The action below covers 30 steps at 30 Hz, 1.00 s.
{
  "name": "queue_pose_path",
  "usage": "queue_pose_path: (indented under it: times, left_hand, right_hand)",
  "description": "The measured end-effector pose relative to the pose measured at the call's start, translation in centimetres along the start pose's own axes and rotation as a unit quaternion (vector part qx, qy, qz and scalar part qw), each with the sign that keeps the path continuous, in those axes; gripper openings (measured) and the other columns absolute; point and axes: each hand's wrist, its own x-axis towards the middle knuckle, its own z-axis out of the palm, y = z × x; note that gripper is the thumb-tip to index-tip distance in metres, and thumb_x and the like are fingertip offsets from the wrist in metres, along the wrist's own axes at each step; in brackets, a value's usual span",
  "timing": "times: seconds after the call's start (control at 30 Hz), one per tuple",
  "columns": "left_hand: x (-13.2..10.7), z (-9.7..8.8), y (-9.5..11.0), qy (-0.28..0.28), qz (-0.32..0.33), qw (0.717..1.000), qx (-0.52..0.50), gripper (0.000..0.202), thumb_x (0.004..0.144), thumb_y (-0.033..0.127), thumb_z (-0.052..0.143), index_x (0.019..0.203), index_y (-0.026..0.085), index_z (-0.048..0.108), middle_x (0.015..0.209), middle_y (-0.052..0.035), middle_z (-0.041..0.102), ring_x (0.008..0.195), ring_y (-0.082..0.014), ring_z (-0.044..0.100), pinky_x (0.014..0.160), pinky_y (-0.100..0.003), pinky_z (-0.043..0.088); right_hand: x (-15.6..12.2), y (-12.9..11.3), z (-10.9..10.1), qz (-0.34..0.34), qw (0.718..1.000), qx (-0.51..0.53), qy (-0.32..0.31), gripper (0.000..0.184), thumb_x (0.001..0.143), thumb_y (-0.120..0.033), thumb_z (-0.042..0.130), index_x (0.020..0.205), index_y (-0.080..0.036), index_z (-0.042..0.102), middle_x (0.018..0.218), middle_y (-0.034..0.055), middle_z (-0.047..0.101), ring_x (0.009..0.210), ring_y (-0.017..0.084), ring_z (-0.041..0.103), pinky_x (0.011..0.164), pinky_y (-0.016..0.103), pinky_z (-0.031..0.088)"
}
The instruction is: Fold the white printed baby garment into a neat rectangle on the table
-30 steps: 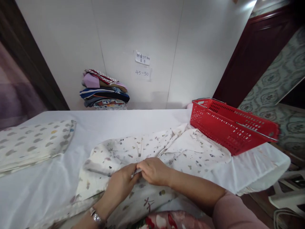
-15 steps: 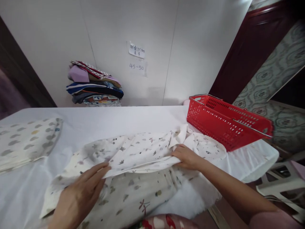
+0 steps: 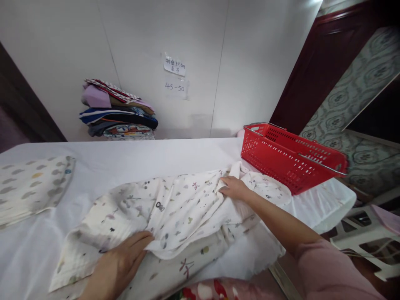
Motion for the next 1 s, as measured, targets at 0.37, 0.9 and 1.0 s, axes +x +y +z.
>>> queue_pose_path:
  times: [0.37,0.9,1.0]
  left_hand:
    - [-1.2,1.3,-0.8,0.014,-0.016,0.999,-0.038,0.03,0.086,0.035,0.039,0.102,0.032,0.064,0.109,0.0051,0.066,0.095,-0.0146,0.065,0.08,-0.02,0.055]
    - [-1.3,2.7,-2.3,0.063,-0.043,0.993,-0.09,0.028,0.08,0.045,0.042,0.094,0.037,0.065,0.098,0.009,0.069,0.086,-0.0171,0.068,0.078,-0.024,0.057]
    - [-1.2,2.7,-2.5,0.04,-0.05,0.993,-0.098,0.025,0.079,0.045,0.044,0.095,0.038,0.063,0.1,0.0119,0.068,0.085,-0.016,0.068,0.076,-0.022,0.057]
  right_hand:
    - [1.5,2.4,-7.2,0.101,0.88,0.376,0.273,0.024,0.075,-0.033,0.048,0.09,-0.017,0.058,0.077,0.0028,0.063,0.076,0.017,0.059,0.063,0.025,0.046]
    - [-9.6,7.0,-4.4,0.389,0.779,0.489,0.062,0.012,0.07,-0.021,0.068,0.074,-0.015,0.059,0.045,-0.0022,0.053,0.038,0.01,0.049,0.035,0.018,0.036]
    - [-7.8,5.2,-7.2,0.307,0.793,0.523,0.052,0.017,0.072,-0.023,0.067,0.086,-0.017,0.06,0.061,-0.0004,0.061,0.051,0.012,0.059,0.041,0.018,0.041]
